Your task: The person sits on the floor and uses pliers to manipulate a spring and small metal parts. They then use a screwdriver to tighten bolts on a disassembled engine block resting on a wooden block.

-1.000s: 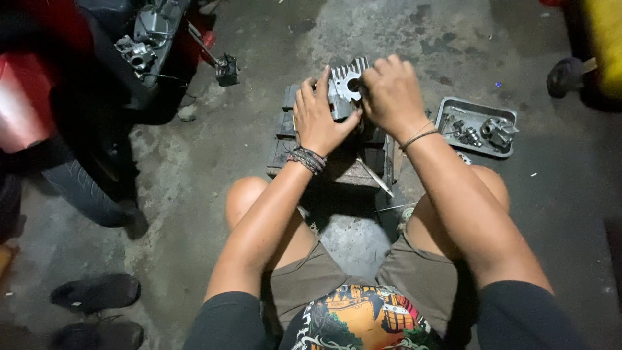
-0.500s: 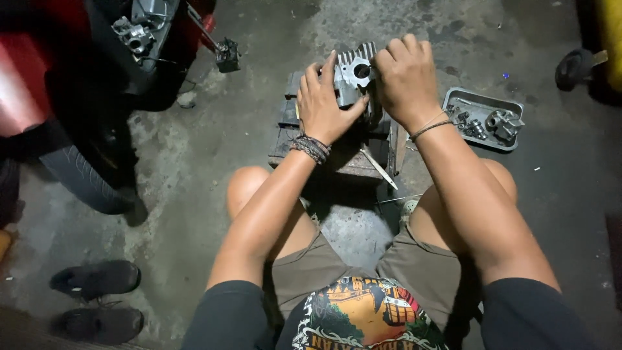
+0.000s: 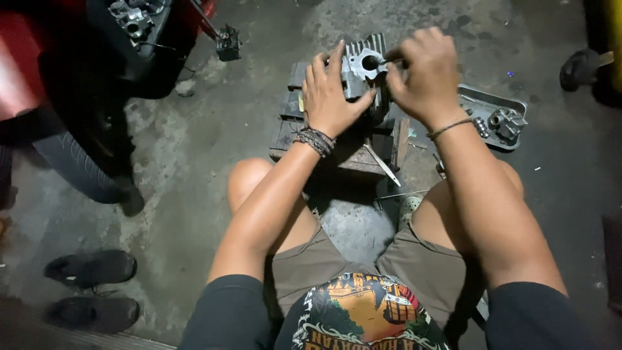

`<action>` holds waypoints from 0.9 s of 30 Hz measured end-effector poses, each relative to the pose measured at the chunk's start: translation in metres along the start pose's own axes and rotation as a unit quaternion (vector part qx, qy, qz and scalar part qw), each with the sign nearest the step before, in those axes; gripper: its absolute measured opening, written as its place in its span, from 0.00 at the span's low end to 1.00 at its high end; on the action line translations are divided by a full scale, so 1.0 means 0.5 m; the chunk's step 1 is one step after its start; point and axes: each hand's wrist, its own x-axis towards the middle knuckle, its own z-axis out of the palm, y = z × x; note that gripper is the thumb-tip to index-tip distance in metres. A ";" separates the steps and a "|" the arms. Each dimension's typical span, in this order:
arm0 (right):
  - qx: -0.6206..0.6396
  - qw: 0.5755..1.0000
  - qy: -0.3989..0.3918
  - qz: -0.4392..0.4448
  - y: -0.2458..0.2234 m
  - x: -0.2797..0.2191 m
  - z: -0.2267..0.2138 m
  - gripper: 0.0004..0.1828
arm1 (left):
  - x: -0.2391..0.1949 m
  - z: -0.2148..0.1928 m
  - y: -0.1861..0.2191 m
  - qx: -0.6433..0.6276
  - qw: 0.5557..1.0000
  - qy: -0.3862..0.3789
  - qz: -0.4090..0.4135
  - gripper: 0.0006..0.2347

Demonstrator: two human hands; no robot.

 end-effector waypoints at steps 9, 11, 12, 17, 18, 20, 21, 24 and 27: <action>-0.022 0.999 0.023 -0.011 0.004 0.006 0.002 0.08 | 0.000 -0.012 0.006 -0.002 1.000 -0.005 0.005 0.46; -0.047 0.999 -0.009 0.001 0.016 -0.007 0.033 0.06 | -0.001 -0.016 0.007 -0.001 1.000 -0.003 0.007 0.45; -0.071 0.997 -0.042 0.011 0.022 -0.012 0.048 0.05 | 0.000 -0.018 0.008 0.001 1.000 -0.001 0.006 0.45; -0.091 0.993 0.072 0.020 0.021 0.015 0.021 0.05 | 0.005 -0.016 0.005 0.009 1.000 -0.016 0.003 0.45; -0.061 0.996 0.054 0.030 0.020 0.008 0.023 0.05 | 0.002 -0.015 0.003 0.013 1.000 -0.018 0.006 0.45; -0.039 0.999 0.014 0.016 0.004 -0.001 0.038 0.06 | 0.001 -0.018 0.003 0.006 1.000 -0.008 0.009 0.45; -0.016 1.000 -0.025 0.000 -0.002 -0.007 0.043 0.09 | 0.000 -0.018 0.006 -0.002 1.000 0.002 0.011 0.44; -0.124 0.992 0.011 0.003 0.007 0.009 0.039 0.07 | 0.003 -0.019 0.007 0.006 1.000 -0.007 0.007 0.44; -0.114 0.991 0.065 0.009 -0.003 0.021 0.005 0.09 | 0.005 -0.026 0.012 0.001 1.000 -0.014 0.003 0.44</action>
